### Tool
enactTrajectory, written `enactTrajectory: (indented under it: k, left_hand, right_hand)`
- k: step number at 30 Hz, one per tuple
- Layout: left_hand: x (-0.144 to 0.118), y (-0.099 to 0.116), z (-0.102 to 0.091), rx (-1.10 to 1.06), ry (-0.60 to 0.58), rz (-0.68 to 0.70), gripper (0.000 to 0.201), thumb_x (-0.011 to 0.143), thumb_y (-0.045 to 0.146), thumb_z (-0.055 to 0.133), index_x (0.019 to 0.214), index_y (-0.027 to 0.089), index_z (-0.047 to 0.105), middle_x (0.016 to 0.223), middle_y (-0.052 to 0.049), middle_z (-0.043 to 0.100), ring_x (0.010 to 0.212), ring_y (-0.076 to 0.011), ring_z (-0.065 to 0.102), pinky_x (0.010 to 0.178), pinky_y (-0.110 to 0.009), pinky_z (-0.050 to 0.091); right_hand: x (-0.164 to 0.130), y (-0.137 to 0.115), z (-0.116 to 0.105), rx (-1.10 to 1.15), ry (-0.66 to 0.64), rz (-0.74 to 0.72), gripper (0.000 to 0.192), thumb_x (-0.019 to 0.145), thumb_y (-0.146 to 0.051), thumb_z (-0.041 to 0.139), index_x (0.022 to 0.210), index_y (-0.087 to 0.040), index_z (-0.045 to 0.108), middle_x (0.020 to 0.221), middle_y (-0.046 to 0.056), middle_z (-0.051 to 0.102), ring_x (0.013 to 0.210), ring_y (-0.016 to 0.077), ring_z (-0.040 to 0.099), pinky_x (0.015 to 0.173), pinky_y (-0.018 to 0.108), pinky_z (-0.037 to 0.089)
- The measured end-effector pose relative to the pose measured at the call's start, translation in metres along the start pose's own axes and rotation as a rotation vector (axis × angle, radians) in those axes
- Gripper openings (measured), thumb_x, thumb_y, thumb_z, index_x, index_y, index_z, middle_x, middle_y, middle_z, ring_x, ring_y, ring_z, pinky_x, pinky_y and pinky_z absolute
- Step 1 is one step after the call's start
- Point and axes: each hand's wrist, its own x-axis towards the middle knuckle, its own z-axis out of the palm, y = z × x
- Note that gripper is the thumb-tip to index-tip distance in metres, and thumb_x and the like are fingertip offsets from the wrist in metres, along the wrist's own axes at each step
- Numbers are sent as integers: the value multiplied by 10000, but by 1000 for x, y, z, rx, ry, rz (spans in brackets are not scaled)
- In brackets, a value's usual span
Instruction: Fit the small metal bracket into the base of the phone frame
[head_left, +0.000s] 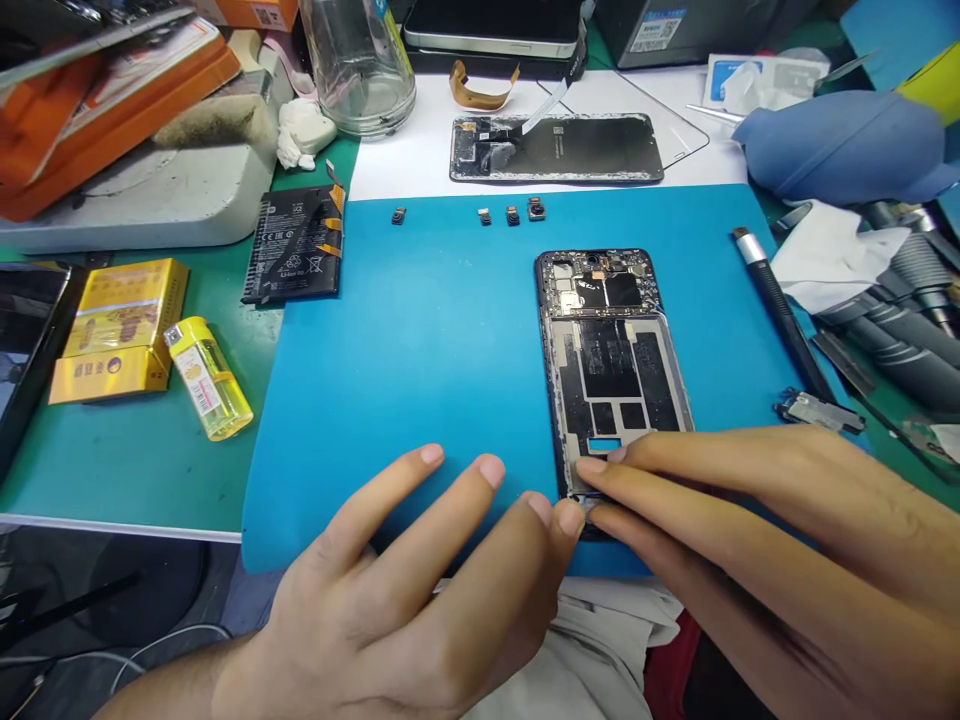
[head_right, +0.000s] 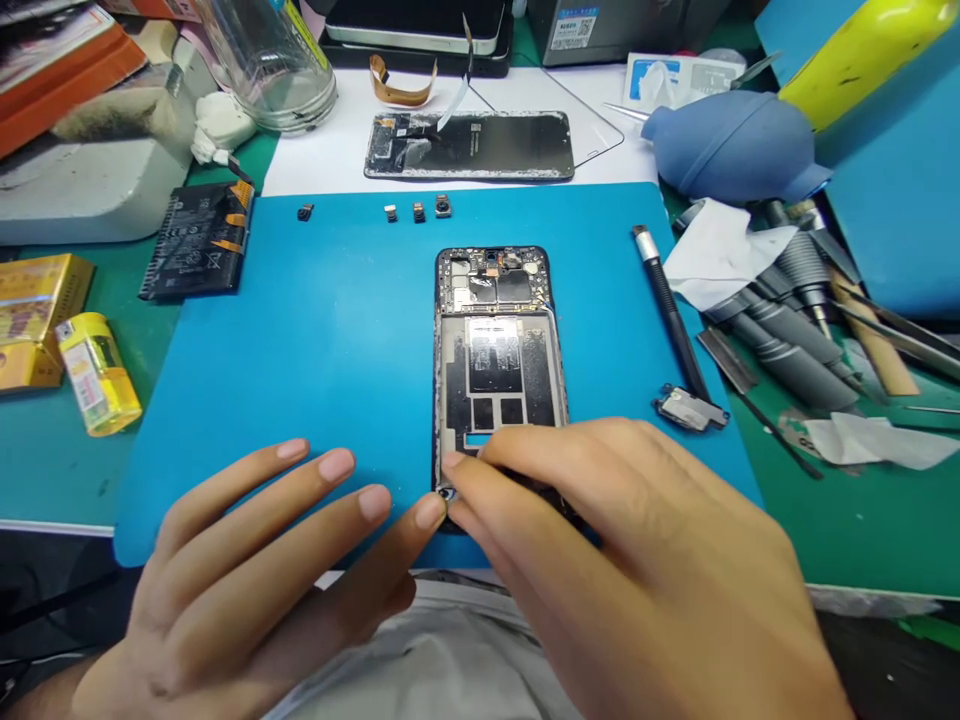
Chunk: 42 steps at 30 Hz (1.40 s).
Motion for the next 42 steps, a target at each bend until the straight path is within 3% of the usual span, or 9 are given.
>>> enactTrajectory:
  k: [4,7,11,15,21,27,31,34,42]
  left_hand:
    - [-1,-1,4,3,32,-4,280,1352,200,731,1167,250,935,1262,21,794,1325,-96,770,1617,-297,419]
    - [0,-1,6,-7,73,1,264,1314,183,798,1121,271,953,1185,36,815,1251,-101,784,1608,-302,435]
    - [0,-2,5,-59,55,16,348,1376,171,661,1251,258,973,1250,25,813,1279,-89,790,1618,-322,431]
    - [-4,0,4,-84,58,-12,339,1374,168,666,1303,273,981,1292,48,830,1203,-79,785,1622,-295,415]
    - [-16,0,6,-33,88,-24,388,1342,222,746,1029,292,964,1442,85,863,1262,-81,791,1601,-315,473]
    - [-15,-2,5,-54,53,-6,267,1323,215,768,1303,346,1001,1523,62,822,1347,-85,785,1653,-345,383]
    - [-11,-4,3,-6,-11,57,216,1269,259,880,1408,388,983,1533,29,781,1527,-151,752,1674,-428,370]
    - [-11,-7,1,-19,-34,63,286,1336,286,764,1562,337,932,1570,-12,761,1580,-197,742,1650,-450,418]
    - [-12,-12,-8,-107,-60,49,335,1381,233,648,1637,152,847,1570,-32,839,1589,-205,775,1595,-385,509]
  right_hand:
    - [-16,9,5,28,-49,46,146,1277,-418,788,1353,-406,912,1321,1,912,1182,254,866,879,367,675]
    - [-54,24,6,67,-83,92,329,1150,-666,941,1345,-401,943,1213,75,891,1190,348,847,907,427,711]
    - [-81,36,15,95,-90,89,416,1113,-756,949,1322,-397,938,1169,88,870,1191,359,838,924,445,721]
    - [-77,42,26,104,-85,79,434,1115,-772,937,1325,-392,932,1182,94,866,1207,366,834,932,455,723]
    - [-78,46,23,113,-82,56,449,1122,-780,926,1346,-391,927,1200,99,863,1215,371,833,936,466,725]
    - [-43,31,8,98,-74,37,386,1152,-673,936,1420,-397,907,1237,83,876,1195,363,845,921,470,708]
    - [10,10,6,63,-63,-39,90,1296,-379,772,1352,-340,831,1257,-22,875,1088,186,823,902,381,634]
    - [30,3,7,32,-75,-91,135,1361,-296,641,1307,-297,764,1259,-59,840,1056,91,781,897,345,583]
    - [-30,26,1,72,-52,40,341,1165,-679,906,1343,-389,917,1195,81,859,1170,351,837,918,450,704]
